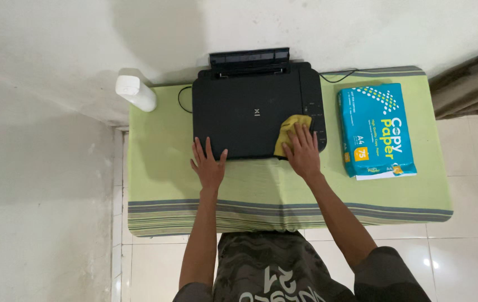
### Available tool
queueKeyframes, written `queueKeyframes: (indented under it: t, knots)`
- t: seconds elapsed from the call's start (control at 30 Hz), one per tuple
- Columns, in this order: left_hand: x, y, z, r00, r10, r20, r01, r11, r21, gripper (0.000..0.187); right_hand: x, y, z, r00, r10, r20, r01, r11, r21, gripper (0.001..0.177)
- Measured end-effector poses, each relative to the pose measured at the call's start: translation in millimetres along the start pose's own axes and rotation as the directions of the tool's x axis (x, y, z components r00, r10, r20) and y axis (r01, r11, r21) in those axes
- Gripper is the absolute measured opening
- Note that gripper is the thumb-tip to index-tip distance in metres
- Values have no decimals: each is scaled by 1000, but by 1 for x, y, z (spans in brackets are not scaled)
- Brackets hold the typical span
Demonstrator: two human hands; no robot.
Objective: The person wipes the top and front of a black printer with a yellow cloth, then opens the scanner lid and wipes the glass surface. The person does not load paper, replace a cartridge, or clear a jam.
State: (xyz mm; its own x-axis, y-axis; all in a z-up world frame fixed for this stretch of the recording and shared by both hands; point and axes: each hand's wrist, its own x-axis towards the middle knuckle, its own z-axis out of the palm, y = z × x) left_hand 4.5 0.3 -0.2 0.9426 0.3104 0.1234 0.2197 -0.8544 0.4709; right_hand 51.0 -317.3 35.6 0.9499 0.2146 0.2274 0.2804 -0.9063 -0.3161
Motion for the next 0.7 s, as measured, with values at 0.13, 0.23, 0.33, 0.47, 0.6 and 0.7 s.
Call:
queueKeyframes:
  t: [0.13, 0.23, 0.33, 0.47, 0.6, 0.7]
  knots:
    - [-3, 2, 1, 1000, 26, 0, -26, 1000, 4, 77, 2, -25, 18, 982, 146, -118, -160, 979, -125, 59]
    - [0, 3, -1, 999, 7, 42, -8, 1000, 17, 78, 7, -50, 31, 964, 220, -149, -242, 958, -151, 60]
    - [0, 0, -2, 998, 1, 63, -4, 999, 48, 79, 1, -48, 21, 998, 50, -36, -51, 998, -35, 61]
    - [-2, -3, 0, 997, 35, 68, -40, 997, 64, 77, -3, -27, -5, 996, -42, 81, 39, 999, 30, 56]
    - [-1, -10, 0, 994, 90, 58, -91, 996, 14, 76, -8, -46, 11, 997, 44, -64, -45, 999, -1, 53]
    - [2, -14, -1, 991, 102, 82, -103, 995, 13, 72, -7, -73, 30, 988, 90, -125, -95, 995, -36, 53]
